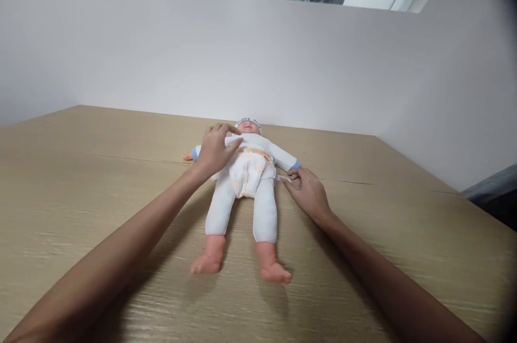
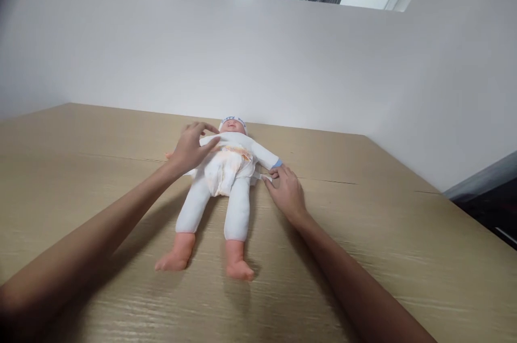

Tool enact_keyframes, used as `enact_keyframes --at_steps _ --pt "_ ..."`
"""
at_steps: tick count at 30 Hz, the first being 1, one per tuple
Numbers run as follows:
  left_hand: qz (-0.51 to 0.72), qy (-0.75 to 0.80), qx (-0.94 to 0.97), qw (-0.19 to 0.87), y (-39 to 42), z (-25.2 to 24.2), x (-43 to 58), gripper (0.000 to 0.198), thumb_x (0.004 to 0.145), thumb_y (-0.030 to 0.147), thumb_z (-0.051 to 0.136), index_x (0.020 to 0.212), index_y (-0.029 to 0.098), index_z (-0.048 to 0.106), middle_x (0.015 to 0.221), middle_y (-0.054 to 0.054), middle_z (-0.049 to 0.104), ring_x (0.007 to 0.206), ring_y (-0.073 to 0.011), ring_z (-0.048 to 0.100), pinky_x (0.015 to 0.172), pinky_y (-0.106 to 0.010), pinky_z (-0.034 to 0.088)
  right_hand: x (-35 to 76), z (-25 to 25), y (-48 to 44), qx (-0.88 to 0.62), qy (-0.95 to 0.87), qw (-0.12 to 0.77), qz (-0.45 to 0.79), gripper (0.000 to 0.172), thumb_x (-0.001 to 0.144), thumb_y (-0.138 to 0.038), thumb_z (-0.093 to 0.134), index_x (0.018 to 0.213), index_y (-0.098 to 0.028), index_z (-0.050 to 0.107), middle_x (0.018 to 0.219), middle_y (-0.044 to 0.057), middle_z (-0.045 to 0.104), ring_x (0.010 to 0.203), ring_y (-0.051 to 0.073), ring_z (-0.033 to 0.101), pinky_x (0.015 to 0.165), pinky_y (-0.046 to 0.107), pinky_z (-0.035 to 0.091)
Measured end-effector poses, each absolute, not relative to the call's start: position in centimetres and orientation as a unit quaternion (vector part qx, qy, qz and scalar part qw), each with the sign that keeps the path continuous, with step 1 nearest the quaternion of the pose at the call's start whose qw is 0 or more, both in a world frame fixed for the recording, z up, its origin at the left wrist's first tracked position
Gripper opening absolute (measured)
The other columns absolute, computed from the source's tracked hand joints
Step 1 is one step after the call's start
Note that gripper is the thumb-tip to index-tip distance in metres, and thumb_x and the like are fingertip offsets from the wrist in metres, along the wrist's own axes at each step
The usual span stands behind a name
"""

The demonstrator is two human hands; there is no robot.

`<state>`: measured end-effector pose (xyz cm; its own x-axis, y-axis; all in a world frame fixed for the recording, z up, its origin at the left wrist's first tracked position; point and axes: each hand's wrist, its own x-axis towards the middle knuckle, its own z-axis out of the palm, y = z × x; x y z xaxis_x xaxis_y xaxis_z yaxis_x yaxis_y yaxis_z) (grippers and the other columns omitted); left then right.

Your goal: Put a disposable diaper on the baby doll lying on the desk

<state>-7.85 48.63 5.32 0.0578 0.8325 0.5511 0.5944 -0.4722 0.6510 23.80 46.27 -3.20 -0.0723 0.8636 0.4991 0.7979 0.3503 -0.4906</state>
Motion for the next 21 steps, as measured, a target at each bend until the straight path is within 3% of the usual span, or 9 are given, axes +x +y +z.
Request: enact_keyframes --at_steps 4,10,15,21 --pt "0.403 0.403 0.821 0.041 48.7 6.7 -4.5 0.025 0.107 0.046 0.066 0.116 0.025 0.076 0.135 -0.011 0.071 0.135 -0.035 0.056 0.123 -0.055 0.037 24.0 -3.4 46.8 -0.632 -0.682 0.355 0.095 0.024 0.09 -0.047 0.074 0.095 -0.025 0.068 0.088 0.004 0.074 0.088 0.027 0.072 0.085 0.041 0.053" --pt "0.232 0.407 0.883 0.02 49.8 5.5 -1.8 0.037 0.099 0.057 0.072 0.114 0.025 0.081 0.135 -0.011 0.072 0.136 -0.0406 0.054 0.117 -0.058 0.041 23.9 -3.2 47.7 -0.675 -0.652 0.316 0.142 0.028 0.081 -0.045 0.083 0.079 -0.025 0.062 0.071 0.0 0.068 0.071 0.023 0.063 0.067 0.032 0.039" --pt "0.232 0.444 0.865 0.008 49.4 4.1 -1.7 0.048 0.094 0.071 0.073 0.118 0.031 0.083 0.142 -0.006 0.071 0.135 -0.0421 0.052 0.117 -0.059 0.039 24.1 -2.4 47.4 -0.645 -0.667 0.324 0.187 0.031 0.086 -0.045 0.071 0.066 -0.025 0.058 0.066 0.0 0.06 0.07 0.021 0.055 0.069 0.033 0.036" --pt "0.238 0.456 0.857 0.014 49.4 3.8 -1.4 0.047 0.087 0.068 0.08 0.118 0.033 0.084 0.141 -0.007 0.071 0.137 -0.0444 0.051 0.116 -0.06 0.038 23.1 0.4 48.6 -0.583 -0.666 0.376 0.273 0.04 0.086 -0.06 0.056 0.065 -0.025 0.052 0.066 -0.001 0.051 0.067 0.019 0.048 0.066 0.032 0.037"
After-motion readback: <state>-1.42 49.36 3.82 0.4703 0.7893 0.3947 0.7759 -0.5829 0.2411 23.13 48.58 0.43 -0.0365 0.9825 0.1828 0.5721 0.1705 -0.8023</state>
